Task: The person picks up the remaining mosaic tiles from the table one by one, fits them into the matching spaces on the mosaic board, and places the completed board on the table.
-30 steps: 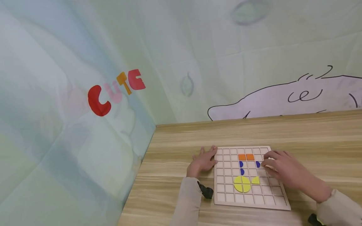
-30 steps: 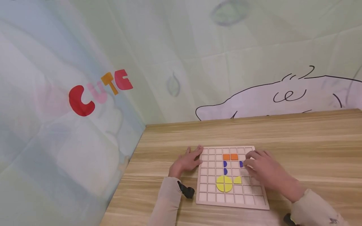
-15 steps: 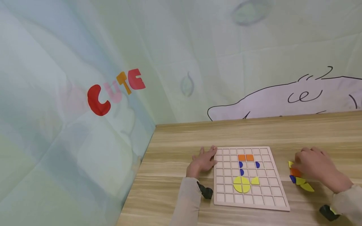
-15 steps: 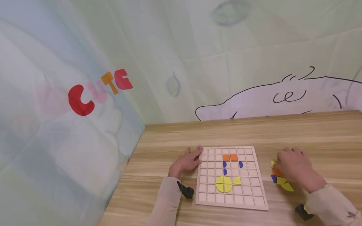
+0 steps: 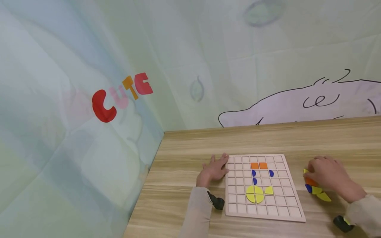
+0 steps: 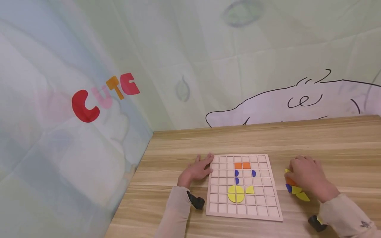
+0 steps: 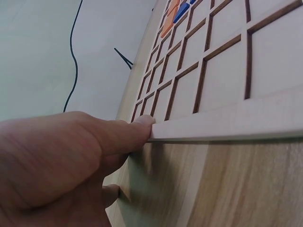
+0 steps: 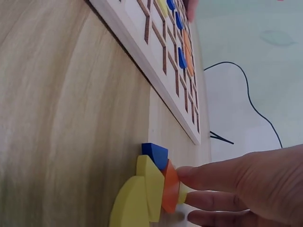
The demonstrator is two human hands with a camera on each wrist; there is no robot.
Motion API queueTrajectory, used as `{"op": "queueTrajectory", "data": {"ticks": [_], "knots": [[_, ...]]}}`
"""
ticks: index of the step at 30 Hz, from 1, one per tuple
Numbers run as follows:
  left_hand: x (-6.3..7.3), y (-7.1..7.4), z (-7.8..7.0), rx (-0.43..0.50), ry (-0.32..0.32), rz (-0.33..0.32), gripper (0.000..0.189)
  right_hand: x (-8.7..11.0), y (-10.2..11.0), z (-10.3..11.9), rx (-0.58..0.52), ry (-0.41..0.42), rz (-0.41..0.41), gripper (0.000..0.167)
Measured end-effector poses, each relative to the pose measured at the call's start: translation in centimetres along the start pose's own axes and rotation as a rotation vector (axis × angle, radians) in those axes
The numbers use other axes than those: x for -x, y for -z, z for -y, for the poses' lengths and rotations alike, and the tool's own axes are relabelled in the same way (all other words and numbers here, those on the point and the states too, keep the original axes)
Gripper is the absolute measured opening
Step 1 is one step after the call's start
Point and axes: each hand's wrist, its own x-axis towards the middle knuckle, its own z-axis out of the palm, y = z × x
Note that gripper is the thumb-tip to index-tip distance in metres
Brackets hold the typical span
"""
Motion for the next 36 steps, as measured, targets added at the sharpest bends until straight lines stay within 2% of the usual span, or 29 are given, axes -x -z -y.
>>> {"op": "queueTrajectory", "data": {"ticks": [20,28,36], "knots": [[0.1,0.0,-0.1,0.010,-0.007,-0.002,0.057,0.0,-0.5,0.1,0.013,-0.005,-0.057,0.031],[0.1,0.0,-0.1,0.013,-0.004,-0.004,0.057,0.1,-0.3,0.6,0.006,0.033,-0.080,0.029],[0.0,0.0,-0.1,0.022,0.004,0.008,0.057,0.3,0.2,2.1,0.010,0.078,-0.120,0.028]]}}
